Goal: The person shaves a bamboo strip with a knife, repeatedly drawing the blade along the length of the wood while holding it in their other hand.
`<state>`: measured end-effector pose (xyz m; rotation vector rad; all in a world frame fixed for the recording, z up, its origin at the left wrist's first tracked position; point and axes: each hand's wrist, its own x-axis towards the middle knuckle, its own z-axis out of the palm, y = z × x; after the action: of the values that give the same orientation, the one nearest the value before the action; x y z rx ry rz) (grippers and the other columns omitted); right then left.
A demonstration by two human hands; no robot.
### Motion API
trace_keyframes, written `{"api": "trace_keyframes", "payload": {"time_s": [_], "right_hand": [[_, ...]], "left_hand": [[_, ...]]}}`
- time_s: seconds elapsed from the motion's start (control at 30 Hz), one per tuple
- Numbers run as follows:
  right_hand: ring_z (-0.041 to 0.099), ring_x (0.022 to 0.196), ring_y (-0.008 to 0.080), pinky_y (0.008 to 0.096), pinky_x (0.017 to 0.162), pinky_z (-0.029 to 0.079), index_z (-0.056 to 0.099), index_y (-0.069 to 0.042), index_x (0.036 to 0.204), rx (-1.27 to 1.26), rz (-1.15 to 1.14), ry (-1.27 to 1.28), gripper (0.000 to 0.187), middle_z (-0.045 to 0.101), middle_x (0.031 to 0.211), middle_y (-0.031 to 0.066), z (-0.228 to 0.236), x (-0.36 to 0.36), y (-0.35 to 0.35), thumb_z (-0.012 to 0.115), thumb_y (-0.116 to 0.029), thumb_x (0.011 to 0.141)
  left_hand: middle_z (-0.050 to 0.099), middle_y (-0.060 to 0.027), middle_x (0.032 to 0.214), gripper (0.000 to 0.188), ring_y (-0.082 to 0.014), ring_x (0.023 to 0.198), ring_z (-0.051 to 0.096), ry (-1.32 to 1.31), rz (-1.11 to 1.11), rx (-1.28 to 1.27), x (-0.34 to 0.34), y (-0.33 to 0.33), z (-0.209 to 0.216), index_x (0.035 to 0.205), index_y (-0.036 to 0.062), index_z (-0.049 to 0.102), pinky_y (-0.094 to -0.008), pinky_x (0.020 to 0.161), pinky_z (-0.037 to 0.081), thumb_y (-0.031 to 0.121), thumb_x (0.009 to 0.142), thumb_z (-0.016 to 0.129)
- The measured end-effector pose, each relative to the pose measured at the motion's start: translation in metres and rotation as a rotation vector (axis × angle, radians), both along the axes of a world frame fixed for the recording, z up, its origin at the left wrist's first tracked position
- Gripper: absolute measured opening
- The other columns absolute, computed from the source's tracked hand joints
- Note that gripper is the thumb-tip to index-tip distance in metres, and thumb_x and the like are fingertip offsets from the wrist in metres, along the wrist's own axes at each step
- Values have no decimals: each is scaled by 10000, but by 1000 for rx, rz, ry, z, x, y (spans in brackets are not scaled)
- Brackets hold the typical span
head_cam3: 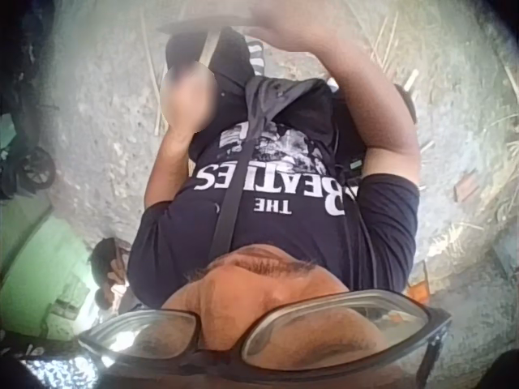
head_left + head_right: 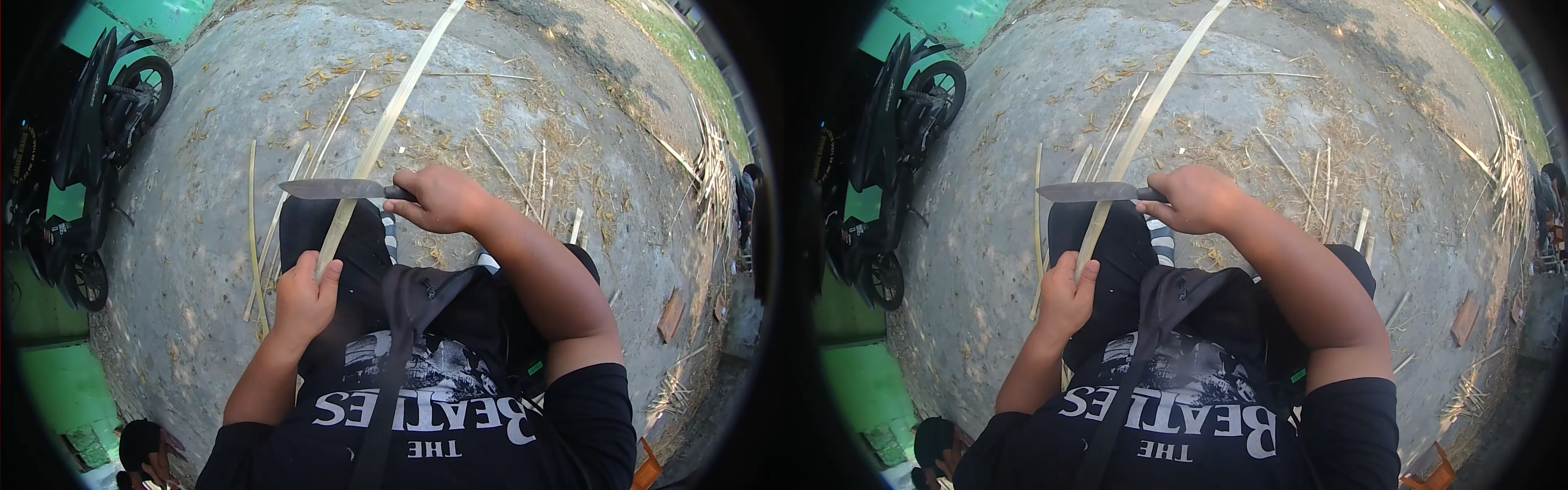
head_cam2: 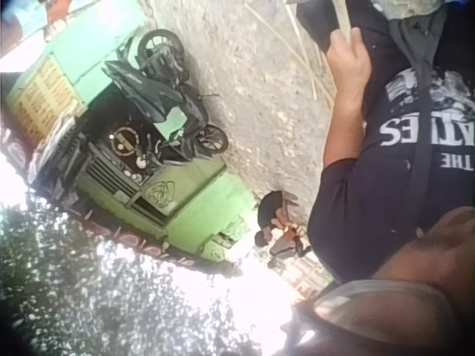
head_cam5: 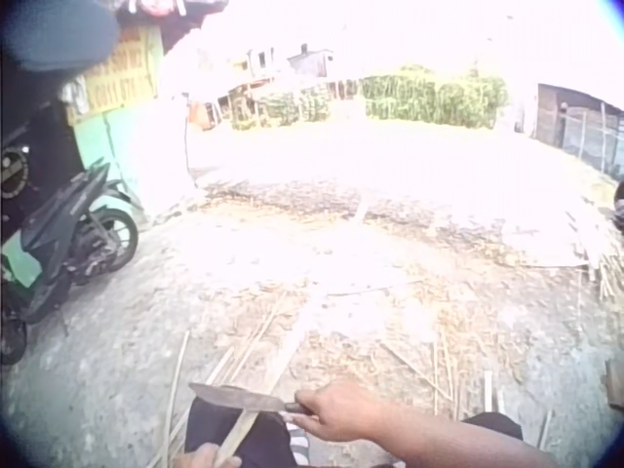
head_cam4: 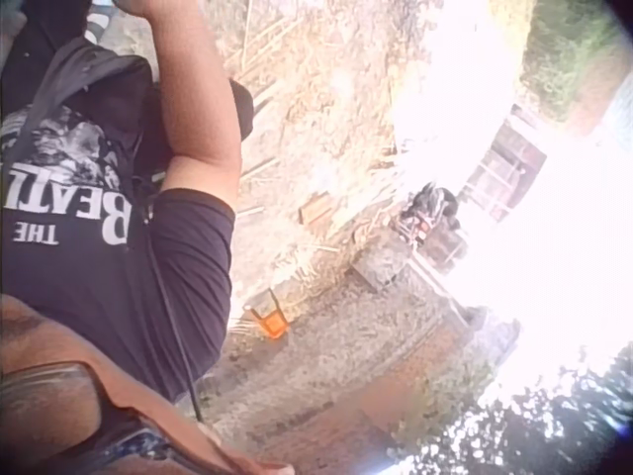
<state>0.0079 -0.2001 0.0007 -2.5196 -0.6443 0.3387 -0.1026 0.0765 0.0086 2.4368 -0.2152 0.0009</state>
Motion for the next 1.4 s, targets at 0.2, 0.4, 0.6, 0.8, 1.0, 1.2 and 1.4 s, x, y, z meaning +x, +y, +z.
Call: {"api": "trace_keyframes", "payload": {"time_s": [0.2,0.4,0.6,0.8,1.0,1.2,1.4], "right_hand": [[679,850,429,533,752,521,642,-49,971,27,-169,39,473,689,831,211,3,19,-27,583,-518,993],[679,869,437,535,770,526,645,-53,985,-32,-9,-54,502,694,842,214,0,6,-7,580,-550,984],[674,815,437,526,710,513,637,-43,960,24,-204,27,533,677,781,210,-1,22,-28,600,-575,970],[681,833,441,526,731,525,646,-48,979,9,-76,-86,535,684,787,213,3,5,0,605,-582,964],[686,842,434,505,749,531,667,-45,952,69,-349,-10,547,691,805,216,2,24,-30,613,-589,962],[689,842,421,521,750,530,668,-55,959,-31,-27,-29,536,698,820,203,11,2,-7,632,-590,946],[660,765,428,490,682,501,652,-41,900,126,-315,-13,461,665,757,206,-7,25,-38,679,-498,951]], "left_hand": [[629,-218,705,313,-433,640,633,-27,0,15,-1,1,-1,945,-11,596,-468,567,472,291,1016,638],[628,-217,701,305,-425,635,635,-3,-6,7,-1,0,1,941,-11,599,-461,569,474,282,1015,641],[635,-215,706,300,-418,633,641,-29,-26,-50,1,2,1,946,-13,601,-454,572,480,276,1015,644],[609,-157,646,359,-334,567,619,74,0,-74,2,5,4,937,-16,593,-409,550,469,322,967,711],[519,-59,580,451,-172,502,506,211,-14,-33,6,7,9,917,4,568,-336,515,429,364,851,832],[522,-64,577,423,-181,499,512,239,20,-59,4,8,6,909,7,566,-341,514,430,334,852,827],[522,-65,571,399,-206,486,525,196,-25,16,7,3,15,908,5,570,-345,510,433,298,832,830]]}}
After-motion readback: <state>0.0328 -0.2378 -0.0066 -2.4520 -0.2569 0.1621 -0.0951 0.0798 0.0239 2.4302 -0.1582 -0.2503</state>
